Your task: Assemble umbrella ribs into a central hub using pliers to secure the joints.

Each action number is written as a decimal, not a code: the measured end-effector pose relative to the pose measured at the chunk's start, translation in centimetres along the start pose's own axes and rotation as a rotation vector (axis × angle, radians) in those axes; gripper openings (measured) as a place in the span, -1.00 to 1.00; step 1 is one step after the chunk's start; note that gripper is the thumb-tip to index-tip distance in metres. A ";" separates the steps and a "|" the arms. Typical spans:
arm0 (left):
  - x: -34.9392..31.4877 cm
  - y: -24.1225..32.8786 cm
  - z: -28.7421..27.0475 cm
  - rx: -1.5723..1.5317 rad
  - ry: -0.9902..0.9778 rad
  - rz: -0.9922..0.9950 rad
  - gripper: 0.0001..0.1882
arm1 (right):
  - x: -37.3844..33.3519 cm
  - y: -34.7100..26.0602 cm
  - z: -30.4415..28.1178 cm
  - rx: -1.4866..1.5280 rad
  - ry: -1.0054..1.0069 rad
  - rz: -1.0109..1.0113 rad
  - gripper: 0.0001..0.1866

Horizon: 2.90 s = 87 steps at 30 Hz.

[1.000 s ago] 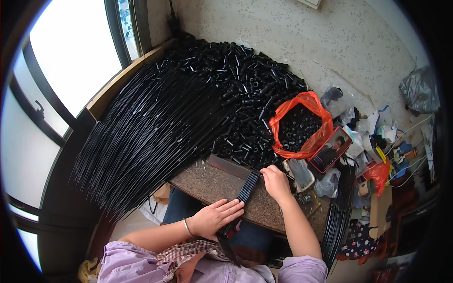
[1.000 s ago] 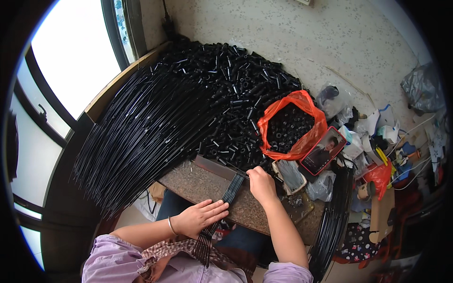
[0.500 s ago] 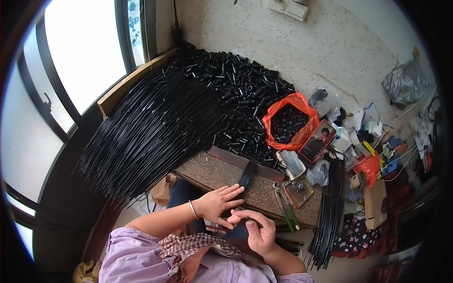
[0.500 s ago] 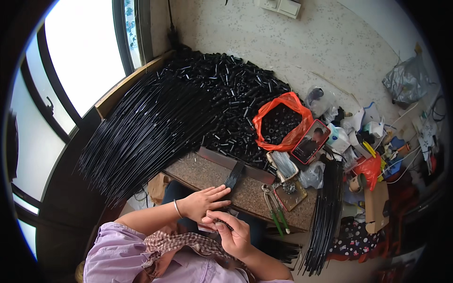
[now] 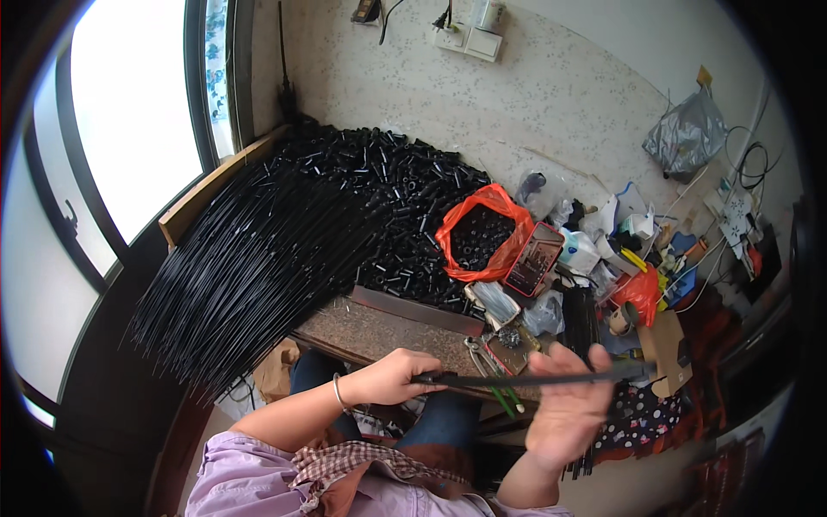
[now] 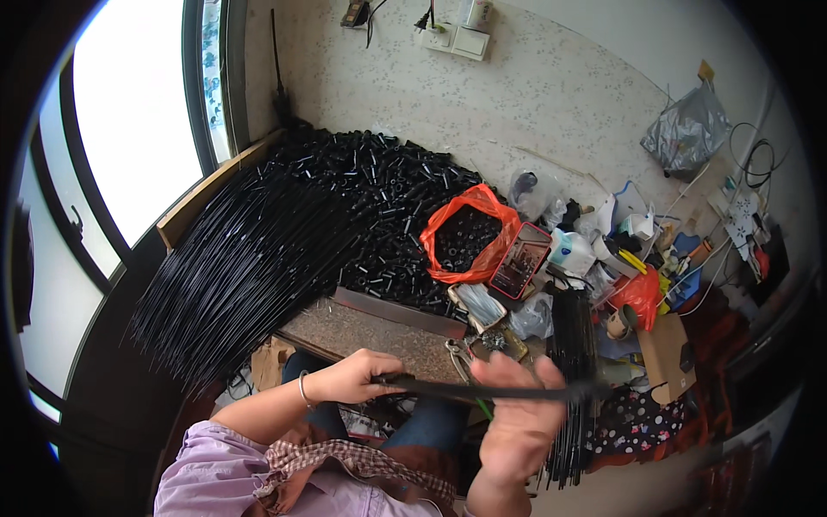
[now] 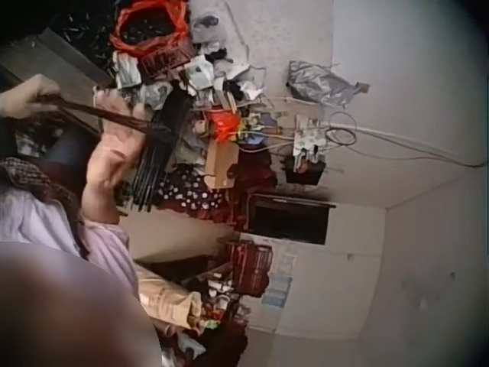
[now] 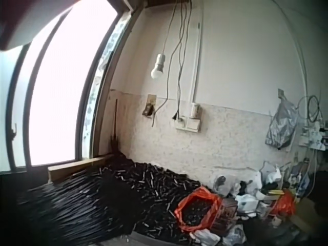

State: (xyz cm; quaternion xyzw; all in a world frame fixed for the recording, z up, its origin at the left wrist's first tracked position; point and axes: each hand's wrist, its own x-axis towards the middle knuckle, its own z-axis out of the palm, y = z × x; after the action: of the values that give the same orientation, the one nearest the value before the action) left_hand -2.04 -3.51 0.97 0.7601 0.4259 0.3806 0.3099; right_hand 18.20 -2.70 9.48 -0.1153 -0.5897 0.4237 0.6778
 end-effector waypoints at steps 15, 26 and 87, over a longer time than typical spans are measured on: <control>0.7 -0.8 7.6 -1.713 0.213 -0.395 -0.30 | 3.3 12.8 -0.6 0.472 0.520 0.452 -0.70; 5.4 2.5 -3.8 0.087 0.529 0.234 -0.63 | -6.8 16.7 -0.7 0.180 -0.291 0.572 -0.75; 2.7 -14.2 -4.7 0.391 0.760 -0.535 -0.78 | -11.9 17.1 -3.6 0.106 0.161 0.746 -0.86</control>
State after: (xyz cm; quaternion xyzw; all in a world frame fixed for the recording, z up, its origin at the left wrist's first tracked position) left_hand -10.94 5.89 -7.03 0.4757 0.7520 0.4507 0.0714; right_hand 14.60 0.64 -11.10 -0.3198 -0.4294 0.6607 0.5262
